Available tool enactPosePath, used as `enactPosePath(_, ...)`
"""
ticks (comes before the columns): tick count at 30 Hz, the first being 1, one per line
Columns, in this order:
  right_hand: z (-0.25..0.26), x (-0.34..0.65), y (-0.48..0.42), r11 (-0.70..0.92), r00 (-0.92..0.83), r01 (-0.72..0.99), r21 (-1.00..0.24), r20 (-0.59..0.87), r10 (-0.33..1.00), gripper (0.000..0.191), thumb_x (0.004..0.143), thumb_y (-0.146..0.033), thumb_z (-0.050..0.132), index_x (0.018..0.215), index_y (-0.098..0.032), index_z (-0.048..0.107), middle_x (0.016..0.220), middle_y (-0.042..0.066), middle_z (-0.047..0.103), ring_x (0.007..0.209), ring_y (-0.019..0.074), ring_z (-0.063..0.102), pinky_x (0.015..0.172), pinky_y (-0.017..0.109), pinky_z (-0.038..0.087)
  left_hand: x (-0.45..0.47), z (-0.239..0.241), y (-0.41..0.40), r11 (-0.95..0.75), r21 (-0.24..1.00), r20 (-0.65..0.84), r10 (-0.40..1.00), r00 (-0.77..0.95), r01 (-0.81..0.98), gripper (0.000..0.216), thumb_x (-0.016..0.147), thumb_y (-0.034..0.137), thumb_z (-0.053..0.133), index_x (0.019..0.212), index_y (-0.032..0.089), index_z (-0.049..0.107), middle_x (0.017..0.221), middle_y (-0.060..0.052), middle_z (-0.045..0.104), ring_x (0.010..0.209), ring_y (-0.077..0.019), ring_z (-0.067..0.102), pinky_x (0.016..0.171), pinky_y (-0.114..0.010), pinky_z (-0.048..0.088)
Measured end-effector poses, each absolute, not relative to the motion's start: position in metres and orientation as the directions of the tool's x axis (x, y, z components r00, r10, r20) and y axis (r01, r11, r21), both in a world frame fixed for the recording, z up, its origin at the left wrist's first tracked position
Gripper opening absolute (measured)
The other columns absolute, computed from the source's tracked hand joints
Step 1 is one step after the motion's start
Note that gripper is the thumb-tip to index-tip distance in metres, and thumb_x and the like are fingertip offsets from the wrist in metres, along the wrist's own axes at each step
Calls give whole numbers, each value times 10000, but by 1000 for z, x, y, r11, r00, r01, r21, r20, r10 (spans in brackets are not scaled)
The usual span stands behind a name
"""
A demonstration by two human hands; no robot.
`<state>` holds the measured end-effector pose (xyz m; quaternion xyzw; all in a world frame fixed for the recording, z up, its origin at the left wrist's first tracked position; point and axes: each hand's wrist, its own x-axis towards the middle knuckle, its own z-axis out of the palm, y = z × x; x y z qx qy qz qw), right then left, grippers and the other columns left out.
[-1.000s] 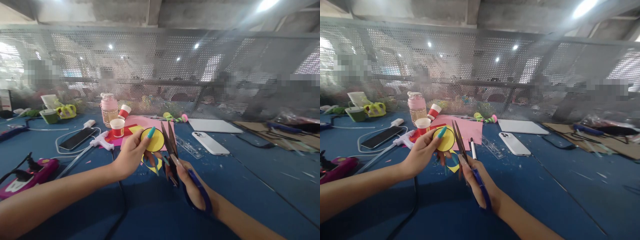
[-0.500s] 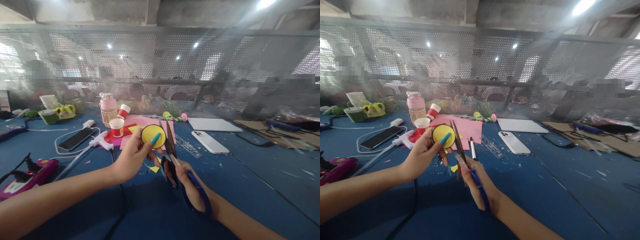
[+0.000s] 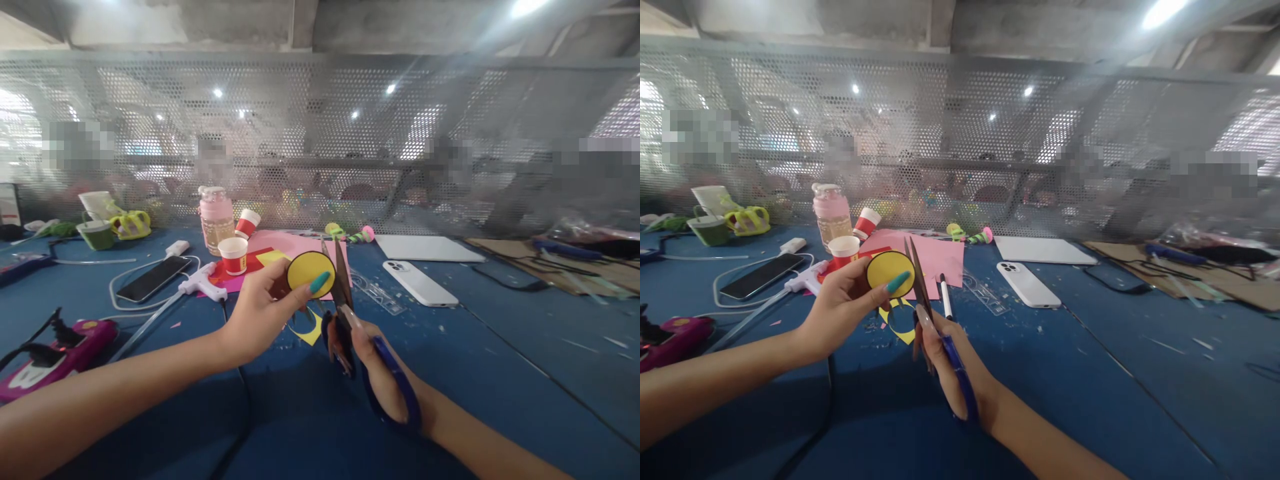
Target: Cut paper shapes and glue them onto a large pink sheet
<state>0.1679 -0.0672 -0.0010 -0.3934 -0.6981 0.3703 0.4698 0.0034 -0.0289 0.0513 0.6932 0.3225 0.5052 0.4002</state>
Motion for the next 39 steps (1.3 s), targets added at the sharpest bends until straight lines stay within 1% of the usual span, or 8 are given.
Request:
enactPosePath(5, -2, 168, -66, 421, -257, 198, -885, 368, 894, 504, 866, -616, 248, 712, -198, 483, 565, -17, 432, 487, 111, 400, 450, 241, 323, 4, 52, -31, -398, 917, 367, 853, 370, 8, 204, 731, 286, 631, 847, 127, 575, 660, -15, 632, 498, -95, 567, 481, -209, 489)
enactPosePath(10, -2, 168, -67, 420, -276, 188, -888, 363, 890, 508, 863, -627, 242, 713, -199, 471, 577, -20, 425, 499, 112, 397, 468, 245, 326, 5, 51, -33, -334, 942, 320, 865, 387, -31, 200, 770, 311, 598, 847, 136, 539, 590, -16, 655, 473, -107, 606, 462, -196, 495)
enactPosePath(15, -3, 168, -68, 407, -274, 178, -896, 352, 895, 506, 855, -639, 252, 750, -199, 478, 578, -25, 415, 498, 111, 388, 460, 244, 324, 6, 52, -34, -351, 933, 353, 860, 369, -74, 223, 780, 343, 588, 855, 141, 531, 627, -22, 678, 480, -105, 625, 450, -175, 497)
enactPosePath(22, -4, 169, -66, 430, -284, 159, -889, 376, 882, 513, 845, -656, 255, 723, -198, 453, 567, -28, 398, 493, 107, 378, 447, 239, 311, 5, 54, -37, -353, 935, 335, 861, 382, -25, 207, 806, 322, 549, 887, 133, 522, 631, -24, 687, 498, -105, 639, 481, -168, 501)
enactPosePath(27, -3, 169, -67, 439, -309, 161, -884, 377, 873, 516, 846, -658, 238, 727, -200, 443, 566, -31, 391, 486, 106, 373, 443, 245, 307, 7, 54, -38, -362, 932, 344, 860, 377, -25, 199, 795, 311, 549, 877, 133, 519, 615, -25, 683, 490, -107, 636, 460, -165, 491)
enactPosePath(32, 1, 167, -68, 435, -276, 202, -877, 375, 885, 520, 844, -661, 239, 711, -198, 434, 562, -32, 397, 486, 106, 387, 445, 248, 320, 8, 57, -39, -365, 931, 350, 861, 369, -30, 214, 775, 323, 567, 863, 133, 518, 608, -26, 676, 468, -104, 622, 446, -172, 491)
enactPosePath(36, 3, 167, -68, 465, -281, 233, -854, 399, 873, 538, 842, -667, 233, 687, -194, 438, 556, -32, 398, 478, 100, 377, 443, 247, 304, 8, 57, -39, -369, 929, 355, 856, 376, -36, 202, 783, 311, 559, 872, 135, 520, 593, -17, 672, 486, -103, 630, 453, -159, 496)
enactPosePath(39, 4, 167, -68, 491, -287, 242, -837, 422, 860, 518, 858, -642, 236, 699, -194, 445, 564, -31, 408, 474, 98, 372, 448, 249, 304, 8, 56, -39, -376, 926, 364, 854, 372, -42, 185, 784, 299, 557, 869, 139, 521, 599, -12, 671, 490, -97, 631, 457, -150, 498)
